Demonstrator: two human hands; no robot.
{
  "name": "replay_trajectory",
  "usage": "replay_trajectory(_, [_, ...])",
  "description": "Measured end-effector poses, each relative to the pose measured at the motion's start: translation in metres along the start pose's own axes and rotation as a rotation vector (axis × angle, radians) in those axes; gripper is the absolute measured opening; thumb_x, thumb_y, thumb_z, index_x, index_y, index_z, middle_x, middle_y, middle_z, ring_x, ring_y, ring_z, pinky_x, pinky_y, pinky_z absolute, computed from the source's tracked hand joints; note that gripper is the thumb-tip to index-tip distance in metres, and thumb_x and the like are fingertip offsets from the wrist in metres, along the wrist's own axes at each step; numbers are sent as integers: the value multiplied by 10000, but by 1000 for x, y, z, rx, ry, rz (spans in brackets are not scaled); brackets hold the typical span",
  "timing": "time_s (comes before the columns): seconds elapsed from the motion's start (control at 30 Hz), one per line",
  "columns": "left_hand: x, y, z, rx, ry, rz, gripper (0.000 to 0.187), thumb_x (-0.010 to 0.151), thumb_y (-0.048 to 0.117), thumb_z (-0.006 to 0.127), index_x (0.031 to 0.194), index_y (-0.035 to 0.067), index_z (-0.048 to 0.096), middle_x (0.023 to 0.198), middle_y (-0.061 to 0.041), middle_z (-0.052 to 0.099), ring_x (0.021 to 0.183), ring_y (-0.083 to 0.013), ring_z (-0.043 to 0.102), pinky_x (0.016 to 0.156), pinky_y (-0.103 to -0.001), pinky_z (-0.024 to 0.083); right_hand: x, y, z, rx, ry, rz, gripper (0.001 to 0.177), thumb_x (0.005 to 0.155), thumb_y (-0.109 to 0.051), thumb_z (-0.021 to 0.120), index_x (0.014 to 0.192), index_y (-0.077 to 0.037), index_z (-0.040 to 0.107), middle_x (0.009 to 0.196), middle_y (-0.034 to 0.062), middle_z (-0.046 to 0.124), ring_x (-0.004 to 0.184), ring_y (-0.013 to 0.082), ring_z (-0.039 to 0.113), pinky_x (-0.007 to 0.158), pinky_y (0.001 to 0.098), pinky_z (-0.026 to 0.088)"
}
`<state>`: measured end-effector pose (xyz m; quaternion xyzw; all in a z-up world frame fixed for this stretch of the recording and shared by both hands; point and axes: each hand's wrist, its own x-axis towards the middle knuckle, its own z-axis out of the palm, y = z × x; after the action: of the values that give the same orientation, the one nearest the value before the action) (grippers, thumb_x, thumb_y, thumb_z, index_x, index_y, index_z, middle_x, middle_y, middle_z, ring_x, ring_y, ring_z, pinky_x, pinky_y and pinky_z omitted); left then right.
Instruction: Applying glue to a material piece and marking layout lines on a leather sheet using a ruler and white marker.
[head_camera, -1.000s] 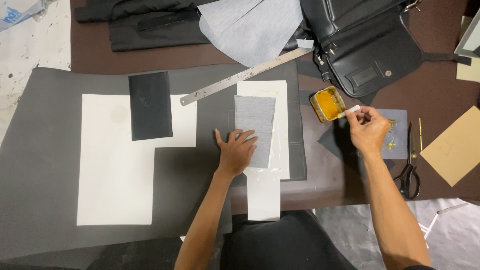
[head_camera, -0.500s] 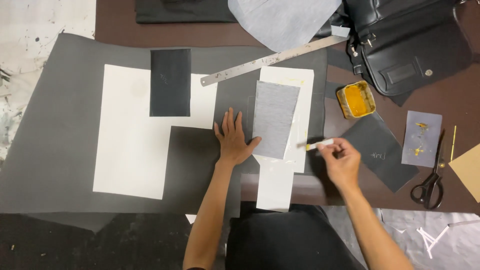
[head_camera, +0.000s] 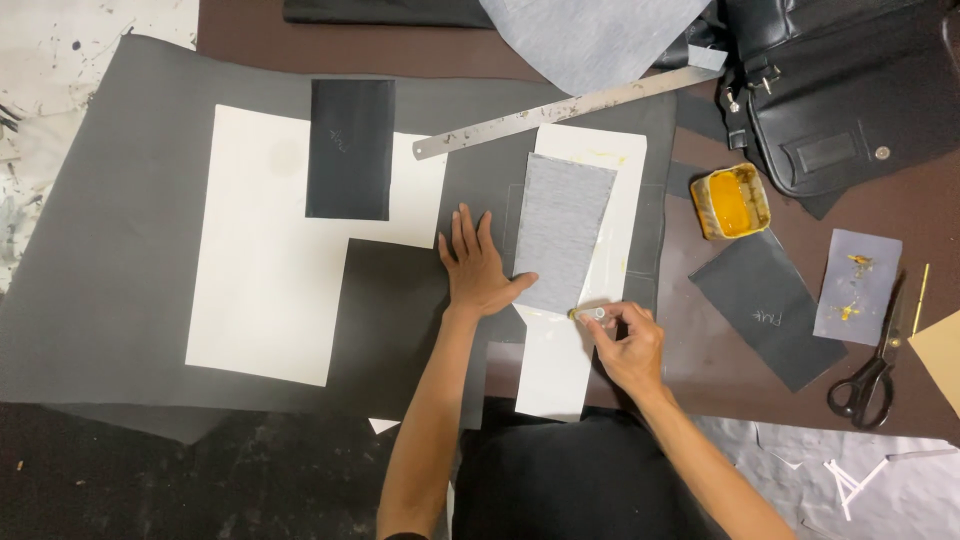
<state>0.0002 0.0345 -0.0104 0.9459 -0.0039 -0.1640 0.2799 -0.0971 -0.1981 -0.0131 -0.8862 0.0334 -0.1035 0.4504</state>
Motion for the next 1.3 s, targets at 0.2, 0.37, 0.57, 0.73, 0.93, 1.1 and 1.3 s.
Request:
replay_trajectory(0.2, [-1, 5, -2, 50, -15, -27, 1221, 736, 600, 769, 1590, 43, 96, 1663, -282, -81, 1547, -419, -84, 1182, -668, -98, 1, -5, 3, 5, -14, -39, 201, 736, -106, 920, 808, -82, 734, 600, 59, 659, 624, 242, 658, 746, 338, 494])
replay_trajectory(0.37, [0, 7, -6, 59, -55, -52, 1223, 743, 605, 761, 1591, 48, 77, 1663, -275, -107, 1546, -409, -115, 1178, -672, -104, 4, -12, 5, -21, -24, -52, 200, 741, -116, 918, 813, -80, 735, 603, 65, 653, 629, 253, 658, 755, 344, 493])
replay_trajectory(0.57, [0, 10, -13, 39, -107, -67, 1205, 767, 603, 747, 1588, 48, 62, 1658, -282, -141, 1544, -406, -146, 1177, -676, -109, 5, -16, 20, -43, -39, -78, 214, 723, -131, 925, 813, -83, 737, 613, 80, 659, 626, 266, 656, 771, 344, 498])
replay_trajectory(0.73, [-2, 12, -18, 37, -119, -74, 1194, 782, 609, 739, 1592, 56, 58, 1662, -275, -143, 1546, -402, -147, 1180, -672, -106, 9, -19, 39, -37, -57, -110, 207, 735, -161, 921, 800, -103, 733, 623, 54, 674, 635, 233, 667, 788, 316, 500])
replay_trajectory(0.93, [-3, 13, -22, 19, -140, -76, 1187, 792, 593, 742, 1591, 58, 45, 1656, -279, -171, 1540, -404, -175, 1171, -674, -134, 18, -40, 54, -44, -100, -145, 195, 740, -168, 912, 784, -115, 729, 656, 60, 710, 655, 247, 673, 798, 330, 495])
replay_trajectory(1.1, [-3, 13, -23, -30, -131, -78, 1185, 781, 566, 771, 1587, 56, 67, 1659, -275, -165, 1545, -398, -166, 1173, -668, -141, 20, -48, 65, -30, -94, -181, 206, 750, -185, 911, 762, -111, 720, 665, 56, 724, 660, 247, 673, 799, 330, 485])
replay_trajectory(1.3, [0, 12, -21, -47, -154, -85, 1185, 788, 547, 770, 1588, 46, 55, 1652, -278, -204, 1536, -405, -199, 1152, -677, -169, 13, -24, 52, -74, -91, -143, 230, 734, -221, 927, 751, -124, 719, 646, 41, 712, 649, 236, 661, 786, 311, 481])
